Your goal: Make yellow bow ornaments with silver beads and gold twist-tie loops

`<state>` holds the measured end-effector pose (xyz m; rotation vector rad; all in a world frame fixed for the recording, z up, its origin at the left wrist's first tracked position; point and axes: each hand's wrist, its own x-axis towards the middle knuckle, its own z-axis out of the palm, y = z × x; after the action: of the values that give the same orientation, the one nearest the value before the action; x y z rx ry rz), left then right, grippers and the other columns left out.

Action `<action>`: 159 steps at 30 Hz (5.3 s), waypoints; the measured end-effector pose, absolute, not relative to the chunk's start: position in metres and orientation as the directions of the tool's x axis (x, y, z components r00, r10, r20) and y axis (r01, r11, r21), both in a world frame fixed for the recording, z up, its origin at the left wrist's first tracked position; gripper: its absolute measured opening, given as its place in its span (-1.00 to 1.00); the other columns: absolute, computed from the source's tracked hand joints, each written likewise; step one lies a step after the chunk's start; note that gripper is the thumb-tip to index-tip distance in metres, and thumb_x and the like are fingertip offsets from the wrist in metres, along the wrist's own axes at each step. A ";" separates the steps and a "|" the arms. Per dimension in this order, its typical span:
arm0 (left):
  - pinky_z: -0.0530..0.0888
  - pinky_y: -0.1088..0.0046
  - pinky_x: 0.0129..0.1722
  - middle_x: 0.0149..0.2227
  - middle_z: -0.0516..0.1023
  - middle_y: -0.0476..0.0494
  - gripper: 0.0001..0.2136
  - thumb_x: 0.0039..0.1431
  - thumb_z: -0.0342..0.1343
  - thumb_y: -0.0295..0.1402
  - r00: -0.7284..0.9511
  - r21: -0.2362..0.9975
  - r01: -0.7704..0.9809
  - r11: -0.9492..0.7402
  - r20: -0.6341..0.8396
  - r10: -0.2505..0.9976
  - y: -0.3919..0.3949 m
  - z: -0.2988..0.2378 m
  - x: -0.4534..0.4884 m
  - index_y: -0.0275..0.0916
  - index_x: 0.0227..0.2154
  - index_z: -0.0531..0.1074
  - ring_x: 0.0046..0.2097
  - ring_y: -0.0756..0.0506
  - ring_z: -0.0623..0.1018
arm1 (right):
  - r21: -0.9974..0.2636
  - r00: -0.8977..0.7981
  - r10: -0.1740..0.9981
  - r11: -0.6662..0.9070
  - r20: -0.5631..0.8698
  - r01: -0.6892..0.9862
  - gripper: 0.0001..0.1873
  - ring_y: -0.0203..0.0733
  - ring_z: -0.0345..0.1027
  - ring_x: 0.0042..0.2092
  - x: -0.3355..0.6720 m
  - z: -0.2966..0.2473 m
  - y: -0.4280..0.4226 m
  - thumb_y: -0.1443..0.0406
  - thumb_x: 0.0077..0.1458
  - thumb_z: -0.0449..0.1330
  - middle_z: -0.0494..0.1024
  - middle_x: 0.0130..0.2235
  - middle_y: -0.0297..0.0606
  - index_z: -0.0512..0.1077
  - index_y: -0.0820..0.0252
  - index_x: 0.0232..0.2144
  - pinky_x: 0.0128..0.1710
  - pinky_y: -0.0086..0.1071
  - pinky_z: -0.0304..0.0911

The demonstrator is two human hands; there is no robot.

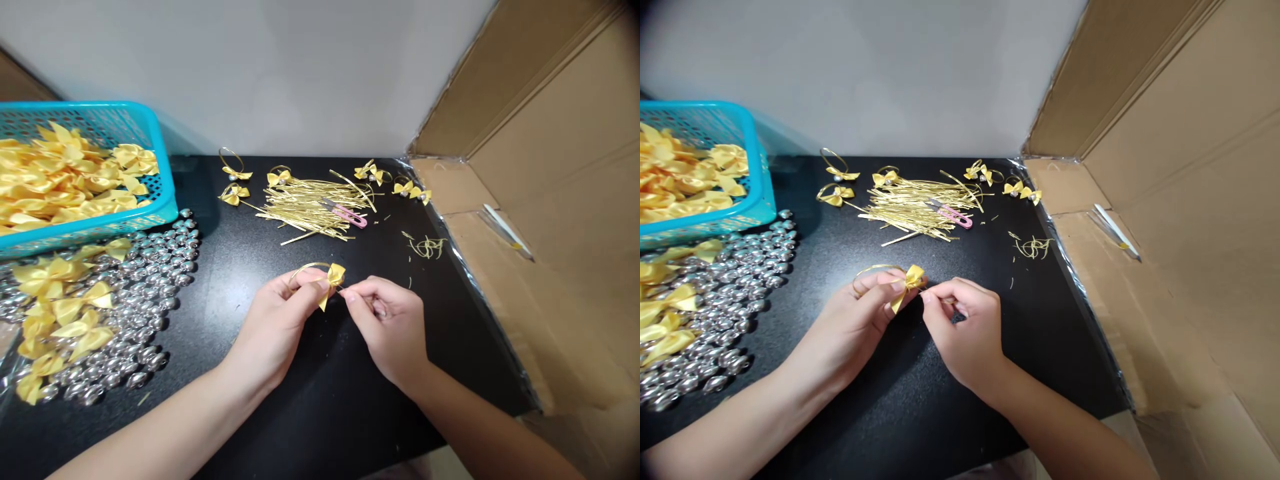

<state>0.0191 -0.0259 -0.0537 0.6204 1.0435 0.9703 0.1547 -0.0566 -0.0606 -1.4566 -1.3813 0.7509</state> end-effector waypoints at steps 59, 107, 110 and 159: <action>0.39 0.63 -0.27 -0.41 0.53 0.04 -0.91 -0.01 0.29 -0.42 0.207 0.844 -0.381 0.378 -0.320 0.924 -0.032 -0.053 0.019 -0.20 -0.58 0.58 -0.30 0.06 0.47 | -0.993 0.054 0.998 -0.027 -0.034 -0.117 -0.83 -0.37 0.12 -0.49 0.159 -0.068 -0.051 0.34 0.03 0.20 0.30 -0.57 -0.40 0.41 0.21 -0.58 -0.48 -0.44 0.06; 0.50 0.73 -0.27 -0.47 0.60 -0.02 -0.96 -0.10 0.34 -0.44 0.288 0.678 -0.518 0.521 -0.436 0.853 -0.034 -0.049 0.029 -0.29 -0.57 0.60 -0.35 0.07 0.57 | -0.969 0.188 0.959 0.183 0.213 0.163 -0.75 -0.45 0.04 -0.60 0.156 -0.054 -0.055 0.42 -0.04 0.14 0.12 -0.66 -0.49 0.28 0.20 -0.70 -0.57 -0.50 0.07; 0.49 0.74 -0.29 -0.47 0.60 -0.02 -0.94 -0.14 0.36 -0.44 0.287 0.665 -0.528 0.528 -0.445 0.848 -0.034 -0.049 0.029 -0.29 -0.59 0.60 -0.35 0.07 0.57 | -0.949 0.147 0.951 0.241 0.272 0.201 -0.77 -0.45 0.04 -0.60 0.160 -0.052 -0.052 0.44 -0.05 0.14 0.12 -0.66 -0.50 0.29 0.19 -0.68 -0.57 -0.49 0.07; 0.46 0.58 -0.23 -0.29 0.54 -0.02 -0.96 0.00 0.31 -0.43 0.252 0.773 -0.498 0.393 -0.305 0.918 -0.037 -0.054 0.023 -0.21 -0.51 0.61 -0.26 0.03 0.52 | -0.853 -0.101 0.975 -0.224 -0.200 -0.472 -0.91 -0.38 0.21 -0.45 0.160 -0.068 -0.047 0.30 -0.04 0.30 0.42 -0.52 -0.38 0.50 0.20 -0.52 -0.39 -0.46 0.17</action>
<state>0.0235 -0.0370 -0.0538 0.6032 0.8381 1.0458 0.1601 -0.0473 -0.0681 -0.9517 -0.7471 1.5993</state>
